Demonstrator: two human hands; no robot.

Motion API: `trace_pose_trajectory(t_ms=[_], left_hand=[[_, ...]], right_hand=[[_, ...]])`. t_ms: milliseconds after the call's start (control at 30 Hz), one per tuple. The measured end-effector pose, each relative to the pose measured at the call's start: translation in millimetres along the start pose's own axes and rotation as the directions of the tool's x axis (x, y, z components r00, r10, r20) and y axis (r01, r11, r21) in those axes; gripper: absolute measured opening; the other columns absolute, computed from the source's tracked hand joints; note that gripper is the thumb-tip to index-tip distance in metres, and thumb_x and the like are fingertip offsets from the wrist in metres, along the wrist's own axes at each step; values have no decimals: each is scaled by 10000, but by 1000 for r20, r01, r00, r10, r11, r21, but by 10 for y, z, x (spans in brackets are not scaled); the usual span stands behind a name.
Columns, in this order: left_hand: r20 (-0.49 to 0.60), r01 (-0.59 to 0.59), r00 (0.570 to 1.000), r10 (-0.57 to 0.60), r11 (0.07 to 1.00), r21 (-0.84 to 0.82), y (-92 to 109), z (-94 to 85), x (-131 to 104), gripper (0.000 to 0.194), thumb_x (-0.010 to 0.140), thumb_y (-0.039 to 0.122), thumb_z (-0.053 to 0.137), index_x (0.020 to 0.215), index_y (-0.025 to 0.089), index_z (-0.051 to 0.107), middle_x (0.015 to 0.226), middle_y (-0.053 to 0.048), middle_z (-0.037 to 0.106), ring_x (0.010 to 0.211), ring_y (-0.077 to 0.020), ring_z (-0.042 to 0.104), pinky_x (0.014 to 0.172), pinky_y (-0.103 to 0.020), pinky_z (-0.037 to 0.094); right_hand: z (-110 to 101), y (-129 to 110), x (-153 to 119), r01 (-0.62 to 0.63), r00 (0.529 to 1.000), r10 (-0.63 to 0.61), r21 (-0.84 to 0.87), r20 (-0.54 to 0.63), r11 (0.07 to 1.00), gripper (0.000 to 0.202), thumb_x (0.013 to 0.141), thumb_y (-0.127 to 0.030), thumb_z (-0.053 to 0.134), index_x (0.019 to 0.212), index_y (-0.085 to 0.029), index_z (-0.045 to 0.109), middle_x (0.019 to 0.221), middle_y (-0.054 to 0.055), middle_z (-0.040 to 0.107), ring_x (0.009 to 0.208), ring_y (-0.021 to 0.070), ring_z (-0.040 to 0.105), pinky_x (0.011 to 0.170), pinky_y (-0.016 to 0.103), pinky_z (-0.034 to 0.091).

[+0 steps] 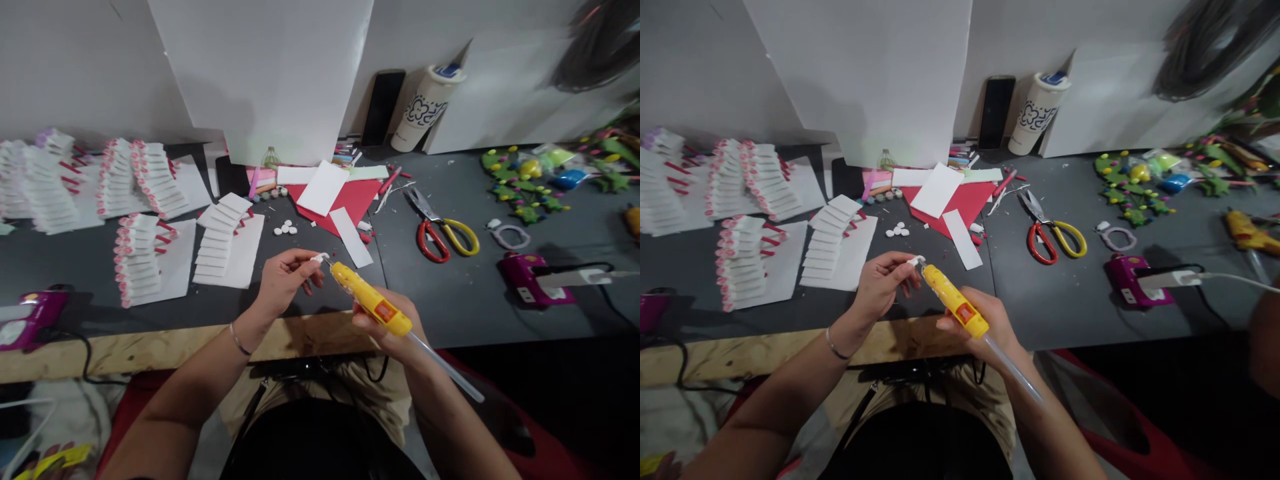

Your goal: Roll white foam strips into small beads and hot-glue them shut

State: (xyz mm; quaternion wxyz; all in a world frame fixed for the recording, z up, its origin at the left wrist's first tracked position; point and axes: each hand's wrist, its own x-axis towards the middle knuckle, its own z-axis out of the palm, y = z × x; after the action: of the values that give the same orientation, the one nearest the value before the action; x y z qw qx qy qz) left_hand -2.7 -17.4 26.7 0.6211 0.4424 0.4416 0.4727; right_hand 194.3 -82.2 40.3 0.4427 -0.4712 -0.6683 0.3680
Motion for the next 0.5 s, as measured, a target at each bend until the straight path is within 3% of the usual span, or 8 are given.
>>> trace_pose_trajectory(t_ms=[333,500], left_hand=[[-12,7,1000,-6,1000,17,22,9,-7,275,734,386,753,890,162,711,645,-22,714,481,-106,638,355,-163,452],[-12,22,1000,-22,1000,-1,16,1,1,341,719,419,769,904,141,703,653,-31,719,489,-119,646,364,-174,465]], right_hand=[[-29,10,-31,-9,1000,9,-11,-9,1000,317,837,-482,688,695,-204,631,616,-11,607,535,126,544,519,256,439],[-8,10,-14,-19,1000,19,-31,-7,999,344,833,-490,688,666,-200,610,591,-14,588,517,123,528,498,254,415]])
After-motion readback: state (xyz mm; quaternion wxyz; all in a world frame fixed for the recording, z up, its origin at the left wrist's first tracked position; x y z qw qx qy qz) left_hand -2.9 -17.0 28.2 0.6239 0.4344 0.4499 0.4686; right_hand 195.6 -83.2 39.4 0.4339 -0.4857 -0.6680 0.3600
